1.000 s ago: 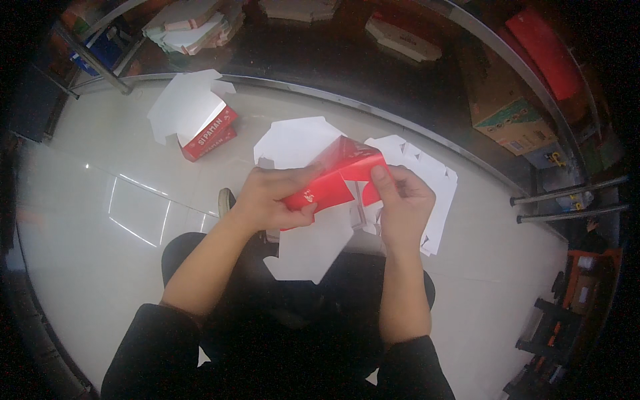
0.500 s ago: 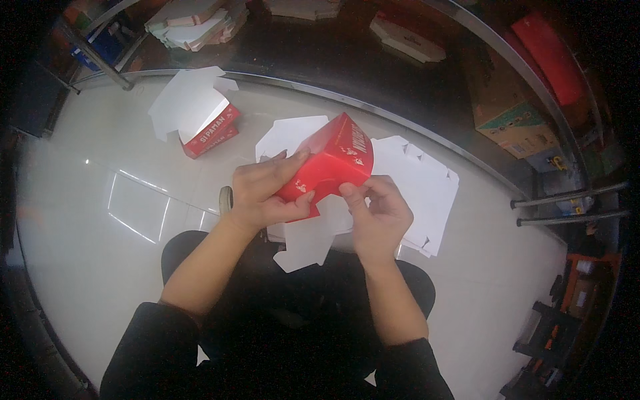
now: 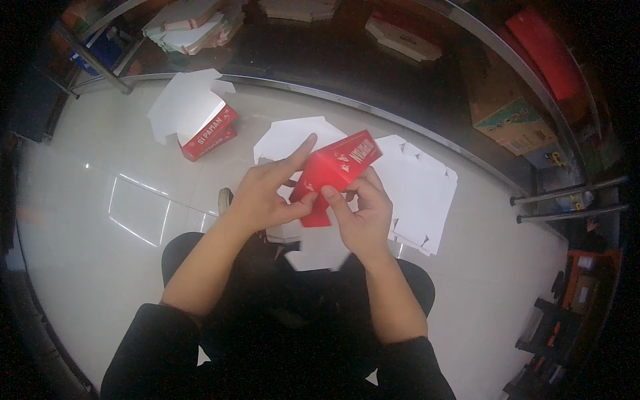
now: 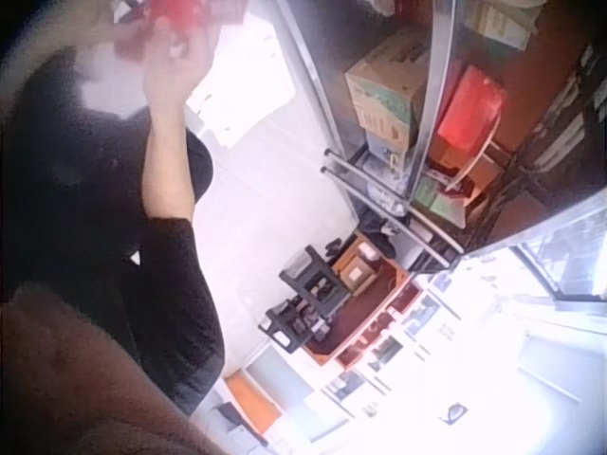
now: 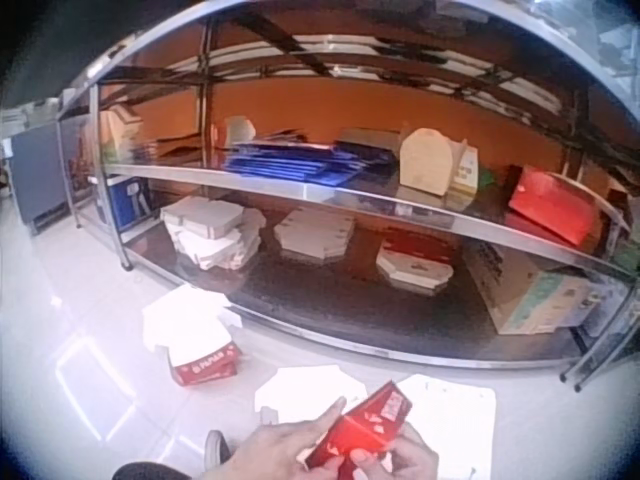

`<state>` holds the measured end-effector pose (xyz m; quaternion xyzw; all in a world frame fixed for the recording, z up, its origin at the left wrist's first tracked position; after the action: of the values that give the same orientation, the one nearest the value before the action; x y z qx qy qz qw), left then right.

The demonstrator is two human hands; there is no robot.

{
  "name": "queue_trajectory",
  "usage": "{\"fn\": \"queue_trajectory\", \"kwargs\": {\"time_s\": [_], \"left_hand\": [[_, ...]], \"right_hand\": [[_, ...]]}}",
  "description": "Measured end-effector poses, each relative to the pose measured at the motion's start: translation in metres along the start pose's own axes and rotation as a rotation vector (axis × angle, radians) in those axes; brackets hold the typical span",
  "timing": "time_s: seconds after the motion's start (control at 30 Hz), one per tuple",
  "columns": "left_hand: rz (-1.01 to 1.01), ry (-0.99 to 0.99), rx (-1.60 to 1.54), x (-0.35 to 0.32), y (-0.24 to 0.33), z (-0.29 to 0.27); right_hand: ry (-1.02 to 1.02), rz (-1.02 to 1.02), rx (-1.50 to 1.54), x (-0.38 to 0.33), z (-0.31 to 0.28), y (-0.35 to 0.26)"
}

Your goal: The person sits on the floor and folds flat white cardboard pieces into small red and white boxes. They fold the sides and flaps of each piece, tucking tabs into slots to form the box structure, and place the finished boxes in a stack.

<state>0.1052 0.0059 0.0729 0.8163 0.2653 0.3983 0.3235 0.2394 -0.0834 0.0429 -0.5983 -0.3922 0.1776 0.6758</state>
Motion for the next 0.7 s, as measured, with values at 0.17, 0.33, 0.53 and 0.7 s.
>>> {"fn": "queue_trajectory", "kwargs": {"time_s": [0.17, 0.33, 0.53, 0.7], "left_hand": [[-0.116, 0.023, -0.152, -0.001, -0.019, 0.003], [-0.532, 0.323, -0.651, 0.002, -0.073, -0.012], [-0.875, 0.531, -0.813, -0.015, -0.100, -0.013], [-0.609, 0.327, -0.639, -0.006, -0.088, -0.005]], "right_hand": [[-0.097, 0.026, -0.243, 0.004, 0.010, -0.011], [-0.304, 0.201, -0.402, -0.010, 0.019, 0.017], [-0.461, -0.533, -0.608, -0.025, 0.051, -0.031], [-0.136, -0.107, -0.491, -0.007, 0.021, 0.000]]}}
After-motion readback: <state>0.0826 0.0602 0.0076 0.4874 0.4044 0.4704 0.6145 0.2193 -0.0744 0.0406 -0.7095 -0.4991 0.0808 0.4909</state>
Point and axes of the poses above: each hand's wrist, its own x-axis towards the middle knuckle, its own z-axis out of the palm, y = z × x, the point moved 10 cm from there along x, towards the middle knuckle, and after that the axes turned 13 degrees about y, right-handed, at the moved point
